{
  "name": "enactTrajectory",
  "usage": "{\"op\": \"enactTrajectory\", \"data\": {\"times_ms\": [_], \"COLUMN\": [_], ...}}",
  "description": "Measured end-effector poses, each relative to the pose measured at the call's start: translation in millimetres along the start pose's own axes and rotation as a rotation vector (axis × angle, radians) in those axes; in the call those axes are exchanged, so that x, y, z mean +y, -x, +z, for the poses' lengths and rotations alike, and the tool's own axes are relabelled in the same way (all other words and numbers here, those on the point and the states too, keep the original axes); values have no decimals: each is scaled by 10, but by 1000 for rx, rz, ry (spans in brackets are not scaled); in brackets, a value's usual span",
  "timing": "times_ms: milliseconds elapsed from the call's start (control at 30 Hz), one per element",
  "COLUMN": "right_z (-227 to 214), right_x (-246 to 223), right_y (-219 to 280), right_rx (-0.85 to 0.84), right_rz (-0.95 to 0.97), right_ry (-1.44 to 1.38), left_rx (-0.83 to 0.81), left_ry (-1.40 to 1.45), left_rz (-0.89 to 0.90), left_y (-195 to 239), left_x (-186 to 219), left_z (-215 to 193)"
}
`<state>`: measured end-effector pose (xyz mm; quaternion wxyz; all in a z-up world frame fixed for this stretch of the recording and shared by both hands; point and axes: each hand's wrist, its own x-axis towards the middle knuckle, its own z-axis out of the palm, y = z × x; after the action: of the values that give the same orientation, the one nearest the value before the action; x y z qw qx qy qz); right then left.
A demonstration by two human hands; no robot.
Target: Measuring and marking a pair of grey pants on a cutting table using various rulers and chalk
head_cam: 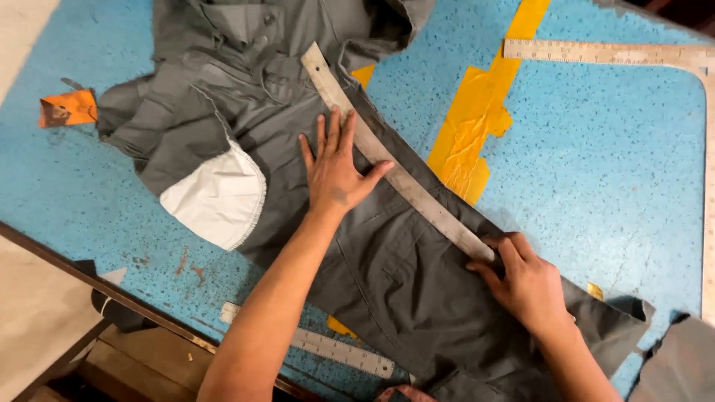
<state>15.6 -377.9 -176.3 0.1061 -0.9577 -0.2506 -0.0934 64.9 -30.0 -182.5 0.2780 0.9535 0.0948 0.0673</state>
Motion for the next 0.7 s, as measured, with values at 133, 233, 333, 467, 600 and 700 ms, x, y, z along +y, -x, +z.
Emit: {"op": "enactTrajectory", "data": {"times_ms": [133,233,333,467,600,700], "right_z": [-3,21,-16,21,57,85], "right_x": [29,59,3,-3,22,-7], "right_y": [117,133,137,177,141,157], "right_rx": [9,24,28,18,-5,40], "right_rz": [-65,-71,-85,-93,-72,-115], "right_ry": [37,43,73,79,50,126], "left_rx": [17,14,1,-16,-22,-31], "left_ry": [-47,-52,-31,-10,-14,1], "left_rz": [1,-1,-13,-15,-30,-32], "left_y": [15,-5,-4,0,-11,11], "left_x": [28,19,10,-11,-3,-7], "left_z": [20,38,7,-9,-17,-7]}}
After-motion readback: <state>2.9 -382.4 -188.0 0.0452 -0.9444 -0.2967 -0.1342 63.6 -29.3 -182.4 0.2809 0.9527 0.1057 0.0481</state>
